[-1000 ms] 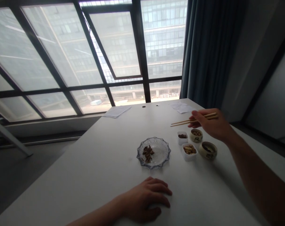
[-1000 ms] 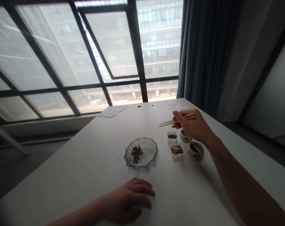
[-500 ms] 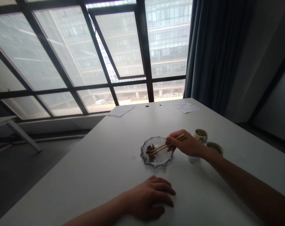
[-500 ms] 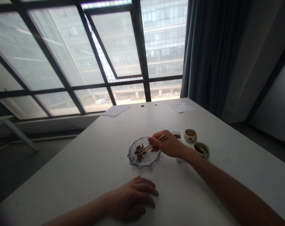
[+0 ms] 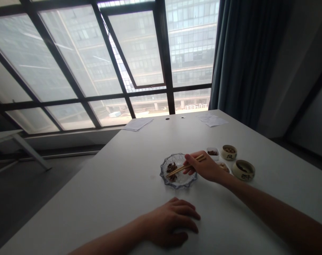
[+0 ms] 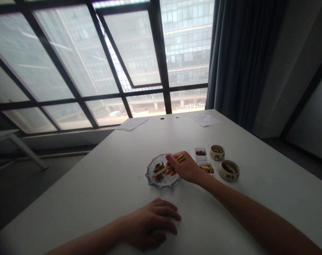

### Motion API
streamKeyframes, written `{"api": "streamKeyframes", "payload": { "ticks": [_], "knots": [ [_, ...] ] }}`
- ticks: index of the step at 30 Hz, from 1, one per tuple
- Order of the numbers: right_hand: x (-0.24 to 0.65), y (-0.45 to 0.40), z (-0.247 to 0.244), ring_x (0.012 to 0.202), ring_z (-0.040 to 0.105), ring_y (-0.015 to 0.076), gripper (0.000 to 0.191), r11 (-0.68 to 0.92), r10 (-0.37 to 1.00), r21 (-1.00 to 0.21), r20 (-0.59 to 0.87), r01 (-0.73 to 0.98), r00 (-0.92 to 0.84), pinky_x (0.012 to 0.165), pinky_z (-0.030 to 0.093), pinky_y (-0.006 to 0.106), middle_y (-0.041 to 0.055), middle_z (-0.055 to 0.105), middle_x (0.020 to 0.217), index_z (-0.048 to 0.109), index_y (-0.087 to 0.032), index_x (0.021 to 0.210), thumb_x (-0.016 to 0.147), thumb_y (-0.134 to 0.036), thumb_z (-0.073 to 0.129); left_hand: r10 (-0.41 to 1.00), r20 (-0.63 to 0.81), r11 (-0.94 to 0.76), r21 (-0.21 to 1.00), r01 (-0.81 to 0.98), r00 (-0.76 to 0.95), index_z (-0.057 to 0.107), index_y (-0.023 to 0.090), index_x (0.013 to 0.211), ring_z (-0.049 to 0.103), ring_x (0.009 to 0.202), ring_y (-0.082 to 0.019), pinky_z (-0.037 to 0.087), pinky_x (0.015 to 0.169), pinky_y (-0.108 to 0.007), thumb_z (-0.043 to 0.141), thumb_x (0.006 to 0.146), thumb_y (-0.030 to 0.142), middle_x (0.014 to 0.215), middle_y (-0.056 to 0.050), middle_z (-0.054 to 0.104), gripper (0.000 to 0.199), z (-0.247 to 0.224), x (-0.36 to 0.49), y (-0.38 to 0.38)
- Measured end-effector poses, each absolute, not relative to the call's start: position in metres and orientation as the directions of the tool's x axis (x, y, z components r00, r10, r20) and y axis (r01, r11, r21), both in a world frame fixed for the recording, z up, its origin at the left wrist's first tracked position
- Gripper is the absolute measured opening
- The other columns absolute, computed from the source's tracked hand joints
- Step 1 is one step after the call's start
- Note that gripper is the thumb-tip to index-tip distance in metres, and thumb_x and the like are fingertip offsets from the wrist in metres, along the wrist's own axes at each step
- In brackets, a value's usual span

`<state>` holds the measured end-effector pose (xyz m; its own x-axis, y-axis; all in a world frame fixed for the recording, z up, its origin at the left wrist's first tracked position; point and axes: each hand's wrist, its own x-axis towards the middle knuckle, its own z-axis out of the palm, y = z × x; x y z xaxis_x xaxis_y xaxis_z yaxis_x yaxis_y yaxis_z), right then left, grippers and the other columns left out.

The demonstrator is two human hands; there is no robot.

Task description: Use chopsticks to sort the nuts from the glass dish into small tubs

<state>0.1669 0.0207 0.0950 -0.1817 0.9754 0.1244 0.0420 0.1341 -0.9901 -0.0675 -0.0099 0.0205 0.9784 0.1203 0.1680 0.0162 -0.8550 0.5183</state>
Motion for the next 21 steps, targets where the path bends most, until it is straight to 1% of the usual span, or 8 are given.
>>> {"api": "streamKeyframes", "payload": {
  "ticks": [5, 9, 15, 17, 21],
  "knots": [
    [0.164, 0.022, 0.090, 0.064, 0.080, 0.0235, 0.064, 0.131, 0.986, -0.990, 0.125, 0.045, -0.110, 0.061, 0.066, 0.030, 0.0118, 0.079, 0.068, 0.074, -0.013, 0.076, 0.080, -0.077, 0.072, 0.118, 0.157, -0.851, 0.525, 0.018, 0.980, 0.065, 0.028, 0.128, 0.056, 0.139, -0.026, 0.039, 0.121, -0.040, 0.066, 0.091, 0.029, 0.146, -0.003, 0.065, 0.037, 0.021, -0.068, -0.010],
    [0.166, 0.021, 0.091, 0.064, 0.080, 0.0236, 0.066, 0.135, 0.985, -0.989, 0.128, 0.057, -0.113, 0.061, 0.066, 0.030, 0.0113, 0.079, 0.067, 0.074, -0.013, 0.077, 0.080, -0.078, 0.070, 0.114, 0.170, -0.850, 0.527, 0.007, 0.979, 0.066, 0.027, 0.129, 0.055, 0.140, -0.027, 0.038, 0.121, -0.041, 0.065, 0.091, 0.029, 0.146, -0.004, 0.065, 0.037, 0.021, -0.068, -0.009],
    [0.174, 0.020, 0.099, 0.058, 0.078, 0.0215, 0.057, 0.168, 0.980, -0.980, 0.154, 0.108, -0.122, 0.052, 0.060, 0.024, 0.0077, 0.077, 0.064, 0.073, -0.013, 0.076, 0.081, -0.069, 0.077, 0.095, 0.195, -0.859, 0.511, -0.018, 0.976, 0.066, 0.027, 0.129, 0.056, 0.140, -0.026, 0.039, 0.121, -0.040, 0.064, 0.093, 0.031, 0.145, -0.004, 0.065, 0.036, 0.018, -0.068, -0.009],
    [0.173, 0.020, 0.098, 0.059, 0.078, 0.0221, 0.057, 0.161, 0.981, -0.982, 0.148, 0.103, -0.122, 0.052, 0.060, 0.024, 0.0079, 0.077, 0.063, 0.073, -0.013, 0.075, 0.081, -0.069, 0.077, 0.091, 0.202, -0.863, 0.504, -0.024, 0.975, 0.065, 0.027, 0.129, 0.056, 0.140, -0.026, 0.038, 0.121, -0.039, 0.064, 0.093, 0.030, 0.145, -0.003, 0.065, 0.036, 0.017, -0.069, -0.008],
    [0.168, 0.018, 0.094, 0.061, 0.079, 0.0230, 0.058, 0.146, 0.983, -0.986, 0.135, 0.085, -0.127, 0.056, 0.063, 0.027, 0.0103, 0.078, 0.065, 0.074, -0.013, 0.076, 0.080, -0.071, 0.076, 0.091, 0.198, -0.865, 0.501, -0.021, 0.976, 0.065, 0.027, 0.130, 0.055, 0.140, -0.025, 0.038, 0.121, -0.038, 0.065, 0.092, 0.031, 0.146, -0.004, 0.065, 0.038, 0.017, -0.069, -0.008]
  ]
}}
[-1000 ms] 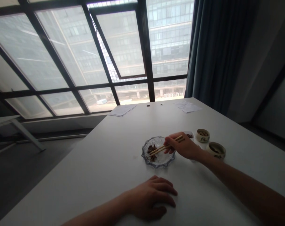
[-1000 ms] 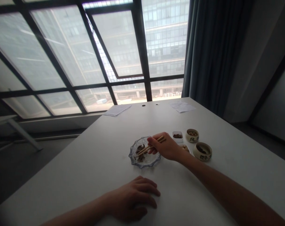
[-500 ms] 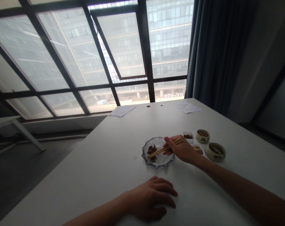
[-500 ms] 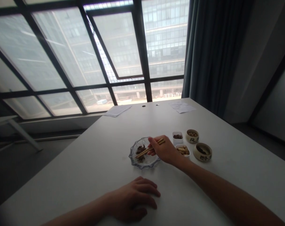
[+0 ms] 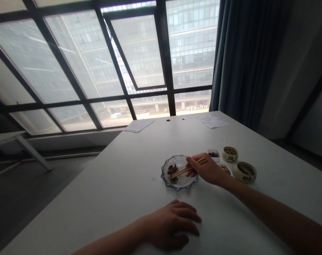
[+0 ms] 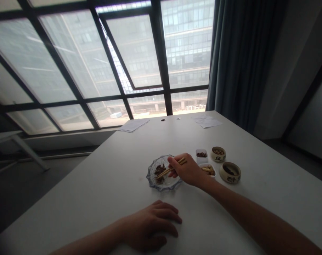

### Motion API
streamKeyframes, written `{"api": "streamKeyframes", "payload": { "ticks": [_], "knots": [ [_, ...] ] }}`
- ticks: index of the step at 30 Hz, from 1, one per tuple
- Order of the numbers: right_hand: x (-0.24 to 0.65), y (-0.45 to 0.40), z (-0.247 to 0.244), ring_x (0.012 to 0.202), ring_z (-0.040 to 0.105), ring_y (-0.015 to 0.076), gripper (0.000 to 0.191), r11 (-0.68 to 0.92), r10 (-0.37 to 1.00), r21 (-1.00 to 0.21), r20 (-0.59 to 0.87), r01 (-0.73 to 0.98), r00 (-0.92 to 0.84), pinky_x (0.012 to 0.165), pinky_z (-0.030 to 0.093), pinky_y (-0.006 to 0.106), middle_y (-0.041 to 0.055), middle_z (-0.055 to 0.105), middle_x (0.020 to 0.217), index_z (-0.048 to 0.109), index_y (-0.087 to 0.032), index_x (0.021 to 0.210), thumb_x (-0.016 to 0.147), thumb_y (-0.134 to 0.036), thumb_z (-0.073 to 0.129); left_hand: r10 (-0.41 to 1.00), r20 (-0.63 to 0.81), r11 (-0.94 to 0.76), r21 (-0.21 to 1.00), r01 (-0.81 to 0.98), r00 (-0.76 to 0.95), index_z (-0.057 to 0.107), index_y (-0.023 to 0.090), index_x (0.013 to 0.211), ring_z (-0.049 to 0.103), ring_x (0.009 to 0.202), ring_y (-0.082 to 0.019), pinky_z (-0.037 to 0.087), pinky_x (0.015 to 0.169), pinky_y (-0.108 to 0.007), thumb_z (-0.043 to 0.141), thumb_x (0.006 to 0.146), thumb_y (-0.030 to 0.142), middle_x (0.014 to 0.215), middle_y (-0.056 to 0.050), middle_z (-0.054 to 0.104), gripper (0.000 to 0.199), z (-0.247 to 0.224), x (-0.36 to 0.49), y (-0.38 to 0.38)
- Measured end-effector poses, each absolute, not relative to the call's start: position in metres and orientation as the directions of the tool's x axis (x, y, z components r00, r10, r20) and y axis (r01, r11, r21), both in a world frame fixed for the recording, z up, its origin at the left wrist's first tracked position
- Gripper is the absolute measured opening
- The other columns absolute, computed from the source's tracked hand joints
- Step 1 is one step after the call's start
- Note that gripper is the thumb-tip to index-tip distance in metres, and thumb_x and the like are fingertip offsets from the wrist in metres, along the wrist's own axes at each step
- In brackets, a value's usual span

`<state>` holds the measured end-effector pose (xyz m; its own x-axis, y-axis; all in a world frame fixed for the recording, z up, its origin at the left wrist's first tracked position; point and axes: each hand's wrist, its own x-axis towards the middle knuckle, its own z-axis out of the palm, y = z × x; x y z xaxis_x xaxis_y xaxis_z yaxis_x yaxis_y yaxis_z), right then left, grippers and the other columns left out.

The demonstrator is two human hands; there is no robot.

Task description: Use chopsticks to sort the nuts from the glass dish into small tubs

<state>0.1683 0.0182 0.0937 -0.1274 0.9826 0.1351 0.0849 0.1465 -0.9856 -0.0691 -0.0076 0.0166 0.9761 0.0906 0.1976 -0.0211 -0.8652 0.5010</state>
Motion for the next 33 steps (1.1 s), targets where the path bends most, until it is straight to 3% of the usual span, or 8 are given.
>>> {"api": "streamKeyframes", "payload": {
  "ticks": [6, 11, 14, 20, 33],
  "knots": [
    [0.161, 0.015, 0.089, 0.059, 0.078, 0.0244, 0.062, 0.157, 0.987, -0.984, 0.154, 0.086, -0.036, 0.056, 0.064, 0.029, 0.0110, 0.078, 0.064, 0.074, -0.013, 0.072, 0.079, -0.074, 0.075, 0.078, 0.190, -0.862, 0.505, -0.030, 0.979, 0.063, 0.027, 0.131, 0.054, 0.142, -0.025, 0.036, 0.123, -0.037, 0.064, 0.093, 0.032, 0.147, -0.004, 0.064, 0.038, 0.016, -0.070, -0.006],
    [0.182, 0.014, 0.115, 0.064, 0.080, 0.0280, 0.066, 0.202, 0.978, -0.976, 0.206, 0.083, 0.042, 0.060, 0.068, 0.034, 0.0145, 0.080, 0.071, 0.077, -0.012, 0.076, 0.079, -0.078, 0.072, 0.074, 0.168, -0.863, 0.504, -0.021, 0.983, 0.063, 0.027, 0.132, 0.054, 0.142, -0.026, 0.036, 0.124, -0.039, 0.064, 0.094, 0.030, 0.147, -0.006, 0.063, 0.038, 0.018, -0.069, -0.006],
    [0.216, 0.010, 0.141, 0.070, 0.081, 0.0285, 0.060, 0.261, 0.949, -0.951, 0.284, 0.166, 0.135, 0.063, 0.070, 0.035, 0.0159, 0.082, 0.082, 0.080, -0.013, 0.085, 0.083, -0.073, 0.073, 0.072, 0.187, -0.858, 0.513, -0.035, 0.980, 0.063, 0.027, 0.132, 0.055, 0.141, -0.026, 0.036, 0.124, -0.038, 0.064, 0.093, 0.031, 0.147, -0.005, 0.064, 0.038, 0.018, -0.069, -0.006],
    [0.285, 0.002, 0.178, 0.063, 0.080, 0.0271, 0.051, 0.236, 0.809, -0.898, 0.393, 0.371, 0.437, 0.055, 0.067, 0.030, 0.0154, 0.080, 0.074, 0.077, -0.015, 0.078, 0.084, -0.066, 0.078, 0.086, 0.154, -0.855, 0.519, -0.006, 0.984, 0.063, 0.027, 0.131, 0.055, 0.141, -0.027, 0.037, 0.123, -0.039, 0.065, 0.092, 0.029, 0.147, -0.006, 0.064, 0.040, 0.021, -0.069, -0.007],
    [0.305, 0.005, 0.179, 0.067, 0.080, 0.0311, 0.042, 0.214, 0.844, -0.868, 0.396, 0.448, 0.363, 0.060, 0.067, 0.037, 0.0158, 0.080, 0.076, 0.077, -0.021, 0.081, 0.088, -0.062, 0.075, 0.093, 0.156, -0.851, 0.526, -0.003, 0.983, 0.064, 0.027, 0.131, 0.055, 0.141, -0.025, 0.038, 0.122, -0.038, 0.065, 0.092, 0.028, 0.147, -0.004, 0.064, 0.039, 0.026, -0.068, -0.008]
  ]
}}
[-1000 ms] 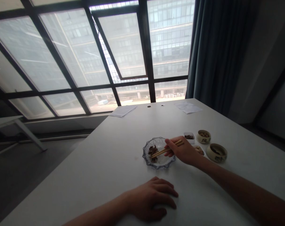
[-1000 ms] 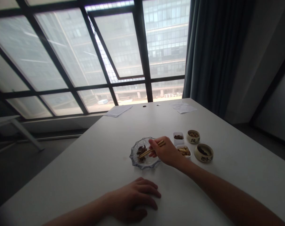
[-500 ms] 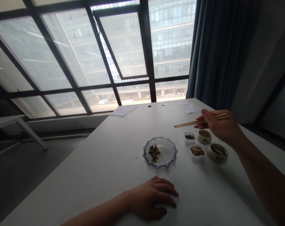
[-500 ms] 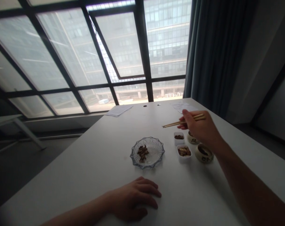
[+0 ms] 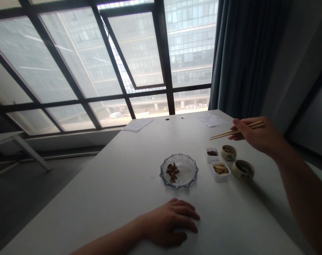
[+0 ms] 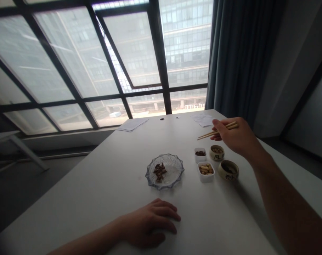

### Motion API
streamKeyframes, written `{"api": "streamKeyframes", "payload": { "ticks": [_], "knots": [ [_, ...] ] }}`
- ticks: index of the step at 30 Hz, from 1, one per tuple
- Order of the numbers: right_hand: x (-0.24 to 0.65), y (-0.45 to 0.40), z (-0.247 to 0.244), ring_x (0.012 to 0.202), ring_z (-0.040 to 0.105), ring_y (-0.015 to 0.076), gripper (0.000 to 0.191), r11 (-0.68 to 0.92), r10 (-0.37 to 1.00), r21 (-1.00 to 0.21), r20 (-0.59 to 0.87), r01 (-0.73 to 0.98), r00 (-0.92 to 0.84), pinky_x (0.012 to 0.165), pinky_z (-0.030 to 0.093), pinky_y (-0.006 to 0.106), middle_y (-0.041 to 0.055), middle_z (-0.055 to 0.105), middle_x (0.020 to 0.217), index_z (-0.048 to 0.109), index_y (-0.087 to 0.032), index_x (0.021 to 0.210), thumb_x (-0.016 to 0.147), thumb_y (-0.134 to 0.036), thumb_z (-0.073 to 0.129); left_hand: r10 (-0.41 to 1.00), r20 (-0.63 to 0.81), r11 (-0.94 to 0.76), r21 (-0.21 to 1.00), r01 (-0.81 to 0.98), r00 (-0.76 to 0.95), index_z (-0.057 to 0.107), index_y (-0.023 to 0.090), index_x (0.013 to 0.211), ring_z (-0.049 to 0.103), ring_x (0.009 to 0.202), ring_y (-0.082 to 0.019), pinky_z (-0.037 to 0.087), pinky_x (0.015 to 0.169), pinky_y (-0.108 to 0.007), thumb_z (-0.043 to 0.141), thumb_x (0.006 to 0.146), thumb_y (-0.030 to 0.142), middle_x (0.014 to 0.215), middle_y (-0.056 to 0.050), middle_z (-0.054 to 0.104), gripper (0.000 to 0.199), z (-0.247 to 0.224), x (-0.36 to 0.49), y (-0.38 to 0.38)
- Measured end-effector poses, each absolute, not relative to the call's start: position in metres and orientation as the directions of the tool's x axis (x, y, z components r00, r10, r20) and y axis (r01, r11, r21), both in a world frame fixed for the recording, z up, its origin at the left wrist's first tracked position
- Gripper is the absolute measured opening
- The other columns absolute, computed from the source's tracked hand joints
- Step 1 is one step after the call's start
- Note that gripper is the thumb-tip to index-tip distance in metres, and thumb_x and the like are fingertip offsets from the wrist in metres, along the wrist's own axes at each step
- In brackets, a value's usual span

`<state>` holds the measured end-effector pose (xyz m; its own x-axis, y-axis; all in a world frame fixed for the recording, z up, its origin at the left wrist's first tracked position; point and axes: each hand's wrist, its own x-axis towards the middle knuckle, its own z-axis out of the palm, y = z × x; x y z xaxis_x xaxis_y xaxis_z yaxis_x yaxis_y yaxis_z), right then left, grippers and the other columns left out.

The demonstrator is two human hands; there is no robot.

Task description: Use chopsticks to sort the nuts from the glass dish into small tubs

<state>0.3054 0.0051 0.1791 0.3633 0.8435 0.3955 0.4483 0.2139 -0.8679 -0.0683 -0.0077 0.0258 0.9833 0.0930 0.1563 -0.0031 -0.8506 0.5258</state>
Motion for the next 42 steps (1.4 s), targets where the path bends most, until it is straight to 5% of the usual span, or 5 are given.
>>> {"api": "streamKeyframes", "payload": {
  "ticks": [7, 17, 27, 42],
  "knots": [
    [0.286, 0.002, 0.178, 0.069, 0.080, 0.0280, 0.046, 0.320, 0.852, -0.867, 0.440, 0.383, 0.284, 0.061, 0.066, 0.033, 0.0152, 0.081, 0.084, 0.078, -0.021, 0.083, 0.088, -0.066, 0.073, 0.088, 0.143, -0.854, 0.521, 0.001, 0.986, 0.064, 0.027, 0.131, 0.055, 0.142, -0.026, 0.038, 0.123, -0.040, 0.063, 0.094, 0.031, 0.147, -0.006, 0.064, 0.038, 0.027, -0.069, -0.008],
    [0.218, 0.021, 0.131, 0.070, 0.080, 0.0260, 0.059, 0.308, 0.941, -0.904, 0.245, 0.295, -0.233, 0.065, 0.065, 0.034, 0.0129, 0.080, 0.078, 0.080, -0.011, 0.087, 0.088, -0.069, 0.070, 0.077, 0.176, -0.859, 0.511, -0.024, 0.981, 0.063, 0.027, 0.132, 0.055, 0.141, -0.026, 0.038, 0.123, -0.039, 0.062, 0.095, 0.031, 0.146, -0.006, 0.064, 0.037, 0.020, -0.069, -0.006],
    [0.197, 0.030, 0.100, 0.072, 0.081, 0.0242, 0.057, 0.283, 0.929, -0.931, 0.206, 0.231, -0.308, 0.064, 0.065, 0.031, 0.0106, 0.080, 0.077, 0.078, -0.011, 0.085, 0.092, -0.067, 0.066, 0.070, 0.186, -0.857, 0.514, -0.037, 0.980, 0.063, 0.027, 0.133, 0.055, 0.142, -0.026, 0.037, 0.124, -0.040, 0.062, 0.096, 0.031, 0.146, -0.007, 0.064, 0.038, 0.018, -0.069, -0.006],
    [0.198, 0.023, 0.114, 0.069, 0.081, 0.0285, 0.060, 0.222, 0.971, -0.964, 0.204, 0.148, -0.125, 0.065, 0.070, 0.036, 0.0148, 0.081, 0.077, 0.079, -0.011, 0.082, 0.082, -0.071, 0.076, 0.077, 0.240, -0.864, 0.500, -0.055, 0.968, 0.065, 0.025, 0.131, 0.056, 0.140, -0.024, 0.037, 0.123, -0.037, 0.060, 0.098, 0.033, 0.145, -0.006, 0.066, 0.034, 0.014, -0.070, -0.006]
  ]
}}
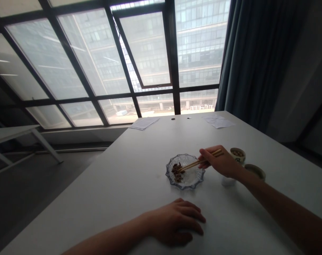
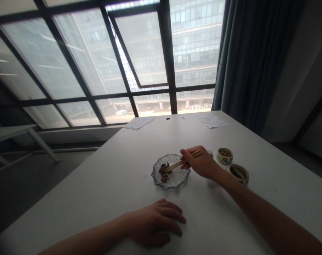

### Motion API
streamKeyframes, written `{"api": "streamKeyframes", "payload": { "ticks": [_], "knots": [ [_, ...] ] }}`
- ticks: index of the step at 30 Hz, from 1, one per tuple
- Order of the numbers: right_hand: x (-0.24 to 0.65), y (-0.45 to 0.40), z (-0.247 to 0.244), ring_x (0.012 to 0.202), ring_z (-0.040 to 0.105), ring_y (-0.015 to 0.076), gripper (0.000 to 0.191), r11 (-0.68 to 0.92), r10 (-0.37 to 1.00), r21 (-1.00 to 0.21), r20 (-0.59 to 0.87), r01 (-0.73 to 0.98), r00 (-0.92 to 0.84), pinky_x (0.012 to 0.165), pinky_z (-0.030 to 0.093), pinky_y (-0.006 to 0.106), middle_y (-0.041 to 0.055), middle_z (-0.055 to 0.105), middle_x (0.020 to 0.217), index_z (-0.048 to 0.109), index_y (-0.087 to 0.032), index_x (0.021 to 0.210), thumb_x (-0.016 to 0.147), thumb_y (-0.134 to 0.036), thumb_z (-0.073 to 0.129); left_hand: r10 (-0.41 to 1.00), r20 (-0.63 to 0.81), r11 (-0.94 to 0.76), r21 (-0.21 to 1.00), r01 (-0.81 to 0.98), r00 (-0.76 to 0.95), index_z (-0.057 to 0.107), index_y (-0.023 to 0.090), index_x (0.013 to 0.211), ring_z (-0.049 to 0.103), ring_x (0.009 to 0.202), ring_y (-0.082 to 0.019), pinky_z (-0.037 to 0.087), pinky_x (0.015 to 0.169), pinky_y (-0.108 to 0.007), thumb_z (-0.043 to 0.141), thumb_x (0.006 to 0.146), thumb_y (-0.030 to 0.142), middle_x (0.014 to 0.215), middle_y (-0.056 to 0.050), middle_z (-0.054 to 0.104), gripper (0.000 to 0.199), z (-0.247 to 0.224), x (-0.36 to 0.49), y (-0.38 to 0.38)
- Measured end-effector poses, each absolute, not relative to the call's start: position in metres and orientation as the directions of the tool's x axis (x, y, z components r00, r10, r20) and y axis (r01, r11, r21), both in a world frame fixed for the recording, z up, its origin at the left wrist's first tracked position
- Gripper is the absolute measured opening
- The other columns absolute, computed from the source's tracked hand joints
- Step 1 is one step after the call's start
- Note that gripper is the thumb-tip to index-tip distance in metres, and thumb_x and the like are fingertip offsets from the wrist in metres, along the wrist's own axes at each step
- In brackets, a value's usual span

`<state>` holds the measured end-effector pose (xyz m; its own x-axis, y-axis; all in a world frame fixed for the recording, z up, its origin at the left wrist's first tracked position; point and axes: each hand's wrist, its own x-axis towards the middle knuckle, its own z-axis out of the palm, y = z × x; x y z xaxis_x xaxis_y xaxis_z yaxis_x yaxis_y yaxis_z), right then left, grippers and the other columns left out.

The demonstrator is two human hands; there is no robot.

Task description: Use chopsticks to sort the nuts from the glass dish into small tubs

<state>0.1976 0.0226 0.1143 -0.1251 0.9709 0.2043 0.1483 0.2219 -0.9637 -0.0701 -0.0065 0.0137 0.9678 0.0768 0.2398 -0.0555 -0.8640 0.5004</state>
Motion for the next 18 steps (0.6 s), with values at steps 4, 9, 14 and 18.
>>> {"api": "streamKeyframes", "payload": {
  "ticks": [4, 9, 14, 18],
  "knots": [
    [0.226, 0.015, 0.144, 0.069, 0.081, 0.0284, 0.060, 0.243, 0.964, -0.953, 0.257, 0.178, 0.060, 0.063, 0.069, 0.032, 0.0160, 0.081, 0.076, 0.080, -0.011, 0.083, 0.081, -0.071, 0.076, 0.071, 0.229, -0.863, 0.503, -0.055, 0.971, 0.065, 0.025, 0.130, 0.055, 0.141, -0.024, 0.037, 0.123, -0.037, 0.060, 0.097, 0.032, 0.145, -0.006, 0.065, 0.034, 0.016, -0.070, -0.006],
    [0.275, 0.008, 0.175, 0.064, 0.081, 0.0276, 0.051, 0.229, 0.895, -0.917, 0.330, 0.327, 0.299, 0.056, 0.067, 0.028, 0.0155, 0.080, 0.072, 0.079, -0.012, 0.080, 0.083, -0.063, 0.081, 0.070, 0.236, -0.865, 0.499, -0.059, 0.969, 0.066, 0.024, 0.129, 0.057, 0.139, -0.024, 0.038, 0.122, -0.036, 0.060, 0.097, 0.032, 0.144, -0.006, 0.066, 0.033, 0.016, -0.069, -0.006],
    [0.309, 0.008, 0.180, 0.065, 0.081, 0.0293, 0.038, 0.167, 0.867, -0.894, 0.334, 0.416, 0.369, 0.057, 0.068, 0.032, 0.0150, 0.080, 0.074, 0.078, -0.018, 0.078, 0.086, -0.055, 0.082, 0.084, 0.210, -0.864, 0.502, -0.034, 0.974, 0.065, 0.025, 0.130, 0.055, 0.141, -0.023, 0.036, 0.123, -0.035, 0.061, 0.096, 0.031, 0.146, -0.004, 0.065, 0.035, 0.016, -0.070, -0.006],
    [0.313, 0.008, 0.179, 0.071, 0.081, 0.0312, 0.033, 0.147, 0.897, -0.873, 0.315, 0.465, 0.310, 0.067, 0.070, 0.037, 0.0153, 0.081, 0.077, 0.077, -0.022, 0.079, 0.092, -0.053, 0.074, 0.090, 0.189, -0.857, 0.514, -0.020, 0.978, 0.066, 0.026, 0.131, 0.055, 0.142, -0.024, 0.036, 0.123, -0.036, 0.061, 0.096, 0.031, 0.147, -0.004, 0.064, 0.035, 0.017, -0.070, -0.006]
  ]
}}
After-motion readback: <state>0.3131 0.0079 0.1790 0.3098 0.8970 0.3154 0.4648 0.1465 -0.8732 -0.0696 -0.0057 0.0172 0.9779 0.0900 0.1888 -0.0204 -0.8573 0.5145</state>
